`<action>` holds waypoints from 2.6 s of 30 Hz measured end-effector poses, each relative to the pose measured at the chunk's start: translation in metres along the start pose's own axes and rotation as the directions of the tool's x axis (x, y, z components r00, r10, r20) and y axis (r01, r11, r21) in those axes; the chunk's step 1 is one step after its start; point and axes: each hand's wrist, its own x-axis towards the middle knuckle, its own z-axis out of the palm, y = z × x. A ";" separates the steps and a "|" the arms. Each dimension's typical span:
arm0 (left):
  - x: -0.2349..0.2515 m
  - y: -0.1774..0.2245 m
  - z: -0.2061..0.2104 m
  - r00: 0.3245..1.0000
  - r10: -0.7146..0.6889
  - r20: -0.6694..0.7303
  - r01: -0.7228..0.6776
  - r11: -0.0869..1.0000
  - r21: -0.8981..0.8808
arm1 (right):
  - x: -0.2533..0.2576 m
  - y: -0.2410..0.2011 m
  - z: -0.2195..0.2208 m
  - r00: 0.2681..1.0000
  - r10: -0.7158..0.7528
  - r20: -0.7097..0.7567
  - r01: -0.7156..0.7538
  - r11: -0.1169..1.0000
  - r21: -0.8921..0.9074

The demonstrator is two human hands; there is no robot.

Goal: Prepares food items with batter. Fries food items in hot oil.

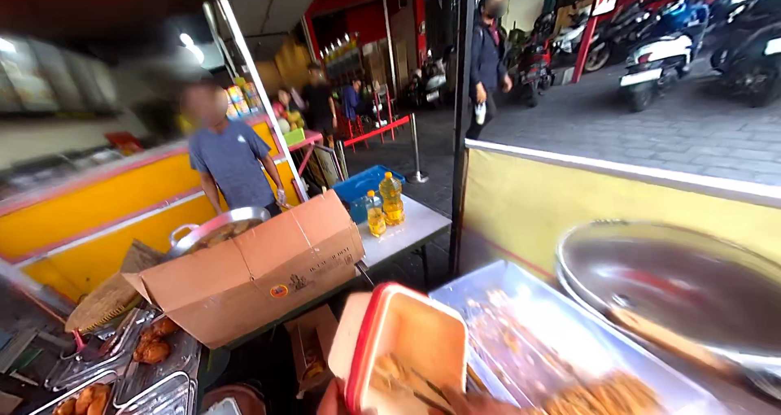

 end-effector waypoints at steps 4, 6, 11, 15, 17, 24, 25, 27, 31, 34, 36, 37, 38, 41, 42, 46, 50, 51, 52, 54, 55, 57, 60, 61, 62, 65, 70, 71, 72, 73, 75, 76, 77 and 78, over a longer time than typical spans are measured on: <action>0.001 -0.004 -0.002 1.000 0.012 0.020 -0.013 1.000 0.022 | -0.002 0.005 0.008 0.993 0.105 0.054 -0.110 0.988 0.110; -0.003 -0.008 -0.001 0.999 -0.043 0.029 0.044 0.999 -0.025 | -0.007 0.016 0.006 0.981 0.151 0.126 -0.173 0.965 0.196; -0.011 -0.002 0.004 0.997 -0.063 0.039 0.063 0.998 -0.014 | -0.017 0.016 -0.008 0.984 0.180 -0.017 -0.176 0.976 0.129; -0.012 -0.002 0.010 0.998 -0.042 0.037 0.043 0.999 -0.019 | -0.019 0.000 -0.010 0.981 0.141 0.131 -0.138 0.990 -0.027; -0.011 -0.002 0.009 0.999 -0.002 0.038 0.003 1.000 -0.025 | -0.018 0.000 -0.001 0.980 0.128 0.155 -0.130 0.992 0.000; -0.016 -0.011 0.001 0.999 0.009 0.039 -0.010 1.000 0.003 | -0.021 0.015 -0.010 0.984 0.175 0.031 -0.177 0.982 0.064; -0.016 -0.009 0.000 0.999 0.007 0.034 -0.008 1.000 0.010 | -0.026 0.015 -0.008 0.991 0.104 -0.084 -0.104 0.995 -0.005; -0.016 -0.008 -0.002 0.999 0.018 0.033 -0.019 0.999 0.032 | -0.030 0.015 0.001 0.973 -0.085 -0.213 0.054 0.988 -0.146; -0.016 -0.007 -0.007 0.998 0.051 0.037 -0.053 0.997 0.048 | -0.026 0.004 0.023 0.984 -0.164 -0.073 0.144 0.963 -0.230; -0.019 -0.010 -0.010 0.997 0.073 0.025 -0.075 0.995 0.067 | -0.016 -0.001 0.025 0.978 -0.006 0.206 -0.001 0.999 0.035; -0.021 -0.012 -0.014 0.998 0.057 0.004 -0.057 0.993 0.099 | -0.008 0.005 0.024 0.936 0.062 0.345 -0.155 0.956 0.249; -0.022 -0.012 -0.016 0.999 0.041 -0.005 -0.040 0.993 0.114 | -0.008 0.006 0.021 0.923 0.079 0.377 -0.191 0.944 0.269; -0.021 -0.012 -0.018 1.000 0.027 -0.015 -0.025 0.992 0.123 | -0.010 0.006 0.014 0.921 0.091 0.380 -0.196 0.949 0.248; -0.022 -0.012 -0.023 1.000 0.008 -0.027 -0.004 0.991 0.135 | -0.025 -0.001 -0.007 0.964 0.073 0.256 -0.092 0.994 0.065; -0.021 -0.013 -0.023 1.000 0.013 -0.021 -0.010 0.991 0.135 | -0.029 -0.002 -0.008 0.983 0.038 0.181 -0.038 0.999 -0.003; -0.021 -0.018 -0.024 0.999 0.042 0.013 -0.044 0.991 0.127 | -0.024 -0.005 0.012 0.987 -0.160 -0.034 0.153 0.976 -0.157; -0.023 -0.016 -0.021 0.995 0.087 0.049 -0.091 0.992 0.086 | -0.005 -0.013 0.021 0.975 -0.059 0.216 0.075 0.995 -0.064; -0.024 -0.017 -0.021 0.994 0.099 0.053 -0.103 0.992 0.078 | -0.001 -0.009 0.026 0.968 -0.023 0.251 0.018 1.000 0.021; -0.024 -0.019 -0.022 0.993 0.106 0.050 -0.109 0.991 0.074 | 0.003 -0.004 0.032 0.959 0.014 0.282 -0.056 0.989 0.139; -0.023 -0.021 -0.025 0.994 0.098 0.041 -0.101 0.992 0.081 | 0.009 0.012 0.047 0.949 0.065 0.309 -0.197 0.885 0.422; -0.022 -0.021 -0.027 0.995 0.089 0.036 -0.092 0.991 0.097 | 0.009 0.019 0.052 0.943 0.081 0.324 -0.253 0.804 0.537; -0.019 -0.020 -0.030 0.997 0.077 0.027 -0.080 0.987 0.137 | 0.008 0.025 0.052 0.942 0.091 0.324 -0.298 0.674 0.676; -0.016 -0.018 -0.031 0.998 0.069 0.016 -0.070 0.989 0.130 | 0.007 0.022 0.040 0.969 0.125 0.213 -0.239 0.689 0.684; -0.016 -0.019 -0.030 0.998 0.066 0.013 -0.067 0.991 0.120 | 0.007 0.020 0.038 0.976 0.149 0.157 -0.216 0.723 0.657; -0.015 -0.019 -0.030 0.998 0.067 0.010 -0.068 0.992 0.107 | 0.007 0.017 0.039 0.979 0.175 0.106 -0.203 0.762 0.615; -0.013 -0.021 -0.029 0.996 0.085 0.007 -0.085 0.993 0.083 | 0.005 0.004 0.037 0.970 0.208 0.127 -0.241 0.896 0.372; -0.014 -0.025 -0.032 0.997 0.069 0.034 -0.072 0.994 0.084 | -0.012 -0.010 -0.010 0.950 0.184 0.254 -0.196 0.980 0.025; -0.014 -0.026 -0.033 0.997 0.064 0.043 -0.067 0.994 0.081 | -0.014 -0.008 -0.022 0.947 0.175 0.270 -0.183 0.983 0.003; -0.014 -0.027 -0.034 0.997 0.060 0.053 -0.064 0.995 0.077 | -0.014 -0.005 -0.034 0.945 0.171 0.278 -0.174 0.985 -0.015; -0.014 -0.027 -0.034 0.997 0.055 0.063 -0.059 0.995 0.079 | -0.014 -0.001 -0.044 0.946 0.170 0.276 -0.167 0.985 -0.032; -0.014 -0.026 -0.033 0.996 0.043 0.083 -0.051 0.995 0.089 | -0.010 0.003 -0.063 0.944 0.184 0.272 -0.172 0.983 -0.067; -0.014 -0.026 -0.034 0.995 0.044 0.095 -0.053 0.994 0.100 | -0.005 0.002 -0.070 0.945 0.189 0.267 -0.171 0.981 -0.089; -0.014 -0.026 -0.035 0.993 0.049 0.112 -0.061 0.992 0.108 | 0.001 0.000 -0.074 0.947 0.188 0.260 -0.165 0.980 -0.106; -0.013 -0.025 -0.036 0.990 0.057 0.129 -0.072 0.991 0.114 | 0.009 -0.004 -0.076 0.948 0.184 0.259 -0.159 0.980 -0.117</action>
